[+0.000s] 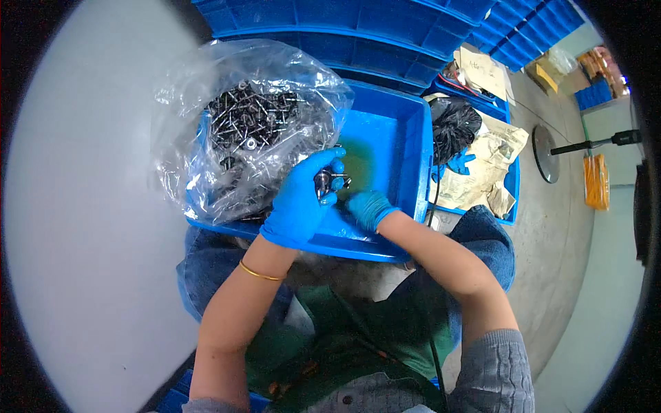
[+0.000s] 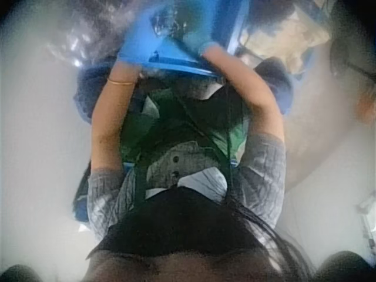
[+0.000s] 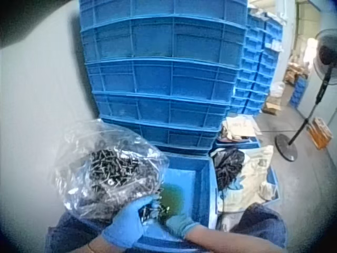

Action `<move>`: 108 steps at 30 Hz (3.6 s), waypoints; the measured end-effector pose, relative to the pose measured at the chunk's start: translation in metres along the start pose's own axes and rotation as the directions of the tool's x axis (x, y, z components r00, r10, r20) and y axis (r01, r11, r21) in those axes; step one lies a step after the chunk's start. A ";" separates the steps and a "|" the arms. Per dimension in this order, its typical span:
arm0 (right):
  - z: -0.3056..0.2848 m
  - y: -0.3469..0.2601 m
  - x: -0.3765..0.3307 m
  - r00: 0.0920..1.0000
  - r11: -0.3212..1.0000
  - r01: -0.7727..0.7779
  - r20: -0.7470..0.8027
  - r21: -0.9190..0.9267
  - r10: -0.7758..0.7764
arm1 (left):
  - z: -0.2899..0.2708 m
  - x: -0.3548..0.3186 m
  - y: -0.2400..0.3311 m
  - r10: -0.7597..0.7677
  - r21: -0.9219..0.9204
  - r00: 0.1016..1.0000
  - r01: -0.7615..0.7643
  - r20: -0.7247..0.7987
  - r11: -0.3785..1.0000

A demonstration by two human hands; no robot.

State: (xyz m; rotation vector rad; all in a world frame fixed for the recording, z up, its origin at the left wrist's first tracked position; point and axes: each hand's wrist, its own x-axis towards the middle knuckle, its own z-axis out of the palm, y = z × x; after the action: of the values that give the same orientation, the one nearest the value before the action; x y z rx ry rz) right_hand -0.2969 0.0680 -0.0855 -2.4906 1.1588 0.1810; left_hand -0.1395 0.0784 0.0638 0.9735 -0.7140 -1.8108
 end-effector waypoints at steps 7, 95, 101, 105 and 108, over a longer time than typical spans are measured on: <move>-0.024 -0.014 -0.008 0.989 0.986 0.030 -0.147 0.164 -0.006 | 0.003 -0.003 0.005 -0.114 -0.136 0.984 0.095 -0.136 0.986; -0.164 -0.033 -0.060 0.952 -0.445 -0.032 0.163 0.895 0.259 | 0.029 -0.007 -0.003 -0.260 -0.564 0.950 0.311 0.171 0.765; -0.112 -0.012 -0.043 0.852 -0.823 -0.058 0.458 0.565 0.254 | 0.030 -0.003 -0.006 -0.274 -0.612 0.948 0.316 0.164 0.725; -0.139 0.000 -0.049 0.959 -0.849 -0.014 0.249 0.528 0.139 | 0.028 0.001 -0.004 -0.291 -0.531 0.949 0.309 0.121 0.789; -0.200 0.027 -0.086 0.959 -0.747 0.190 0.042 0.637 0.279 | 0.034 0.001 -0.003 -0.271 -0.453 0.961 0.262 0.047 0.852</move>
State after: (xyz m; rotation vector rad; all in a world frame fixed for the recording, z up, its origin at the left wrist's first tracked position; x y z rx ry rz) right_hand -0.3819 0.0342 0.1133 -0.2024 0.5964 -0.9789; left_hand -0.1699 0.0806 0.0786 0.7945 -0.1185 -2.0809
